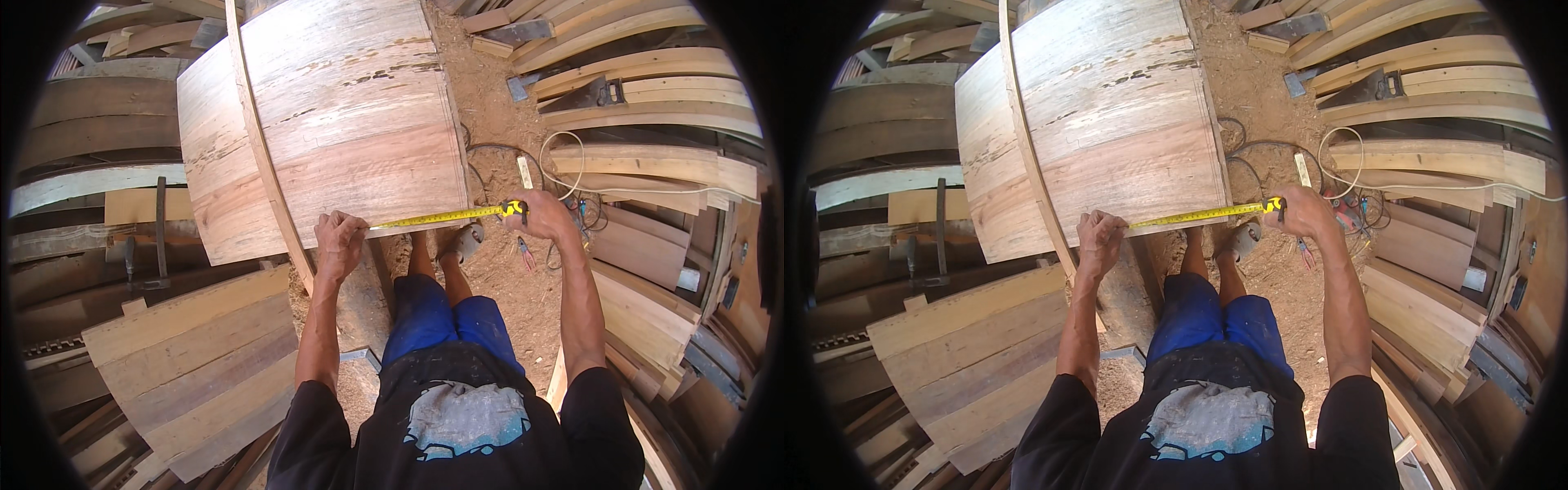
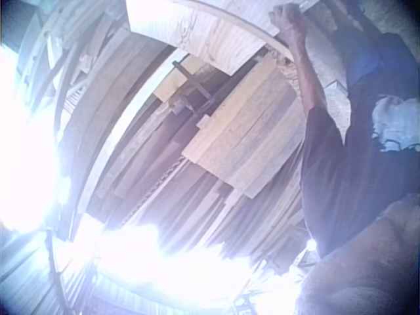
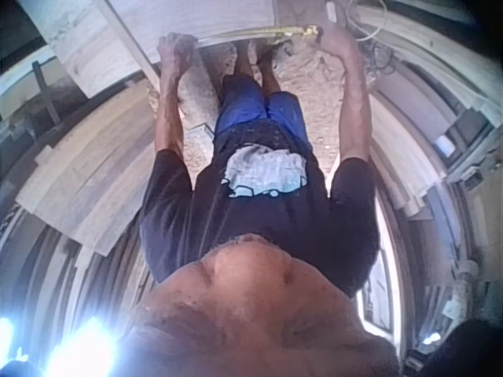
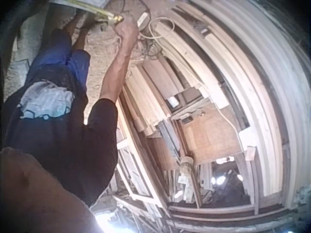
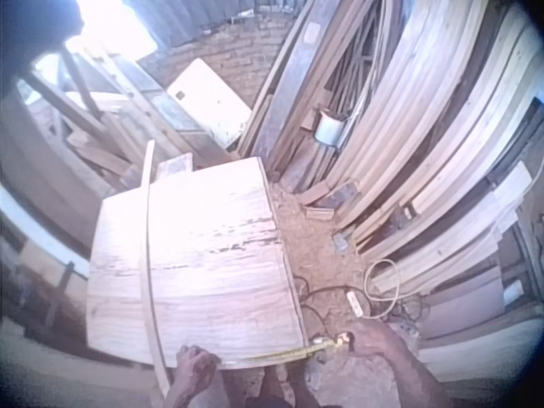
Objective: The person measures a wooden board using a tape measure, marks lines with a pencil, and positions a straight wooden slat and a metal square against the board.
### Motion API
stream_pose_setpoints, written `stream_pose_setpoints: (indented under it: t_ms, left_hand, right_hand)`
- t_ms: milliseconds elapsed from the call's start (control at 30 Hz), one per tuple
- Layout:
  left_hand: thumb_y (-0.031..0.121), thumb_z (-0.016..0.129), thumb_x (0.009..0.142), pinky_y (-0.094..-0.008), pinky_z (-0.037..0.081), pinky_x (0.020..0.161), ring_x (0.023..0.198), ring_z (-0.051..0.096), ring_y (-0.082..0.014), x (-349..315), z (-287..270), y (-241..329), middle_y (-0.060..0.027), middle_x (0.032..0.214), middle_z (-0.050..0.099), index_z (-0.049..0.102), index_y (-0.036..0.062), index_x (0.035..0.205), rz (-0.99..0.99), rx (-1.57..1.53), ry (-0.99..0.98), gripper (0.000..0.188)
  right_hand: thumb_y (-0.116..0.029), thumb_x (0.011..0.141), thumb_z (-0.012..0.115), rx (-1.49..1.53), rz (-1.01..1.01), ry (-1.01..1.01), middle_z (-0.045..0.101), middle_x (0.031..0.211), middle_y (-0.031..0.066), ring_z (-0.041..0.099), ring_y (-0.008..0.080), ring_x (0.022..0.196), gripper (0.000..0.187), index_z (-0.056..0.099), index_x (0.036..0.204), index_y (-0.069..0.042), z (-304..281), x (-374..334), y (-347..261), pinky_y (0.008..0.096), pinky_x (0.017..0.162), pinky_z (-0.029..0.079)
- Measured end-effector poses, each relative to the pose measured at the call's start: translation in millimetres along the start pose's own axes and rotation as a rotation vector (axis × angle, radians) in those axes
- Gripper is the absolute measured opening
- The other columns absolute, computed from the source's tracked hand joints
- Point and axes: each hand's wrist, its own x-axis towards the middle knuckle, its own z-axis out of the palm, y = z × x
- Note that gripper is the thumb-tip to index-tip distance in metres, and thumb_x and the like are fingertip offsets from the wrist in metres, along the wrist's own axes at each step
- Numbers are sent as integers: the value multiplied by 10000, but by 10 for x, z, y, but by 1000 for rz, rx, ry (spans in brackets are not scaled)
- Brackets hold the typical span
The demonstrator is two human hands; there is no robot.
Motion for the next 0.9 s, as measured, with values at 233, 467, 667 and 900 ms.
stream_pose_setpoints:
  t_ms: [233, 467, 667, 900]
  left_hand:
    - [-1, 754, 773, -425, 371, 766, 852, 512, -269, 13, -15, 76, -14, 857, 592, 695, 189, 912, -26, 16, -12, 243]
    - [22, 747, 792, -431, 365, 793, 880, 515, -273, 21, -32, 122, -20, 869, 591, 702, 185, 929, -51, 40, -14, 217]
    - [45, 755, 801, -431, 363, 802, 887, 512, -274, 4, -33, 106, -23, 870, 588, 704, 185, 925, -74, 45, -30, 193]
    - [39, 751, 793, -431, 362, 801, 880, 511, -271, -17, -28, 109, -17, 865, 591, 701, 187, 918, -68, 50, 3, 200]
  right_hand:
    - [-468, 796, 772, 144, -223, -104, 708, 981, 198, 688, 385, 932, 544, 682, 1129, -47, 98, 237, 383, 466, 818, 538]
    - [-497, 861, 730, 322, -342, -147, 701, 1046, 215, 676, 349, 981, 588, 652, 1225, -41, 294, 402, 478, 429, 865, 524]
    - [-486, 983, 614, 312, -150, 185, 680, 1092, 210, 655, 335, 1040, 574, 608, 1247, 24, 229, 208, 213, 437, 897, 510]
    - [-433, 1014, 559, 494, -294, 609, 611, 915, 158, 613, 280, 877, 447, 612, 1140, -8, 356, -188, -702, 438, 846, 496]
